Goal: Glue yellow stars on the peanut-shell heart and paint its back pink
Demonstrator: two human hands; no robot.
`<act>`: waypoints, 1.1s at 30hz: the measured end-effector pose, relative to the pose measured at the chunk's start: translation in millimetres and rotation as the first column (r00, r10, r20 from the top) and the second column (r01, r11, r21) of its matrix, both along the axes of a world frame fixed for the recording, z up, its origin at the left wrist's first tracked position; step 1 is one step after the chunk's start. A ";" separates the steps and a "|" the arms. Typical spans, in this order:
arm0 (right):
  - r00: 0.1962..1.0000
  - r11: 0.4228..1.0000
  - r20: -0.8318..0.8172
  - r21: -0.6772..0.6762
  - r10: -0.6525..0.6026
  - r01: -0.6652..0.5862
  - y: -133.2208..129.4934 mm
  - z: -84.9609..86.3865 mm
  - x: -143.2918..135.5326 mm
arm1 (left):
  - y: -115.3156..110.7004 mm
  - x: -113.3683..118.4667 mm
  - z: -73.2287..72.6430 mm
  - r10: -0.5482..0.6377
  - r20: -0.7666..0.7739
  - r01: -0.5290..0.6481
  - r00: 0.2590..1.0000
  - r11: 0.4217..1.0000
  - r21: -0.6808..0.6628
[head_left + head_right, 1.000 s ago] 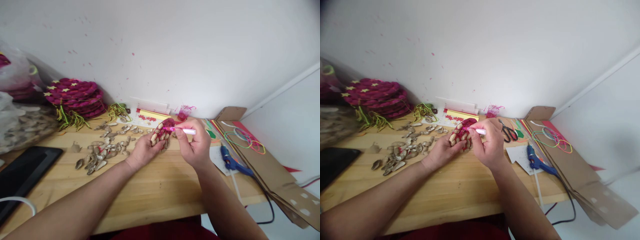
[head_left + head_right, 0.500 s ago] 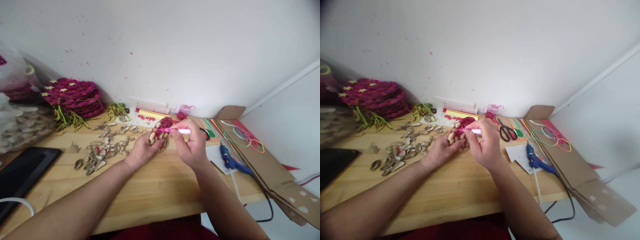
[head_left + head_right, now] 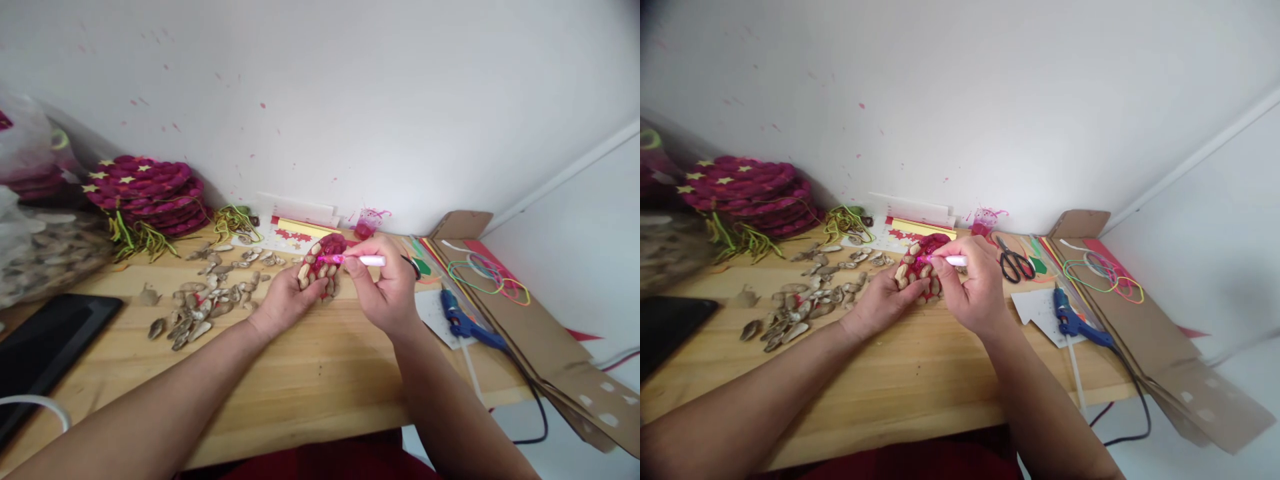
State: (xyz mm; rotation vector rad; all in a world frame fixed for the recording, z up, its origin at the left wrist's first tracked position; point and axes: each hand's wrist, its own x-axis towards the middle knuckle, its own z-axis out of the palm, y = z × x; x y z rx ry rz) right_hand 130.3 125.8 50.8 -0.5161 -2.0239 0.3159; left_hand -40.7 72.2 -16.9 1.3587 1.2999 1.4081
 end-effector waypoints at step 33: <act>0.995 0.996 -0.077 -0.070 -0.057 0.051 11.0 -8.9 5.2 | 1.0 -0.7 -10.4 -0.036 0.057 0.035 0.998 0.999 0.018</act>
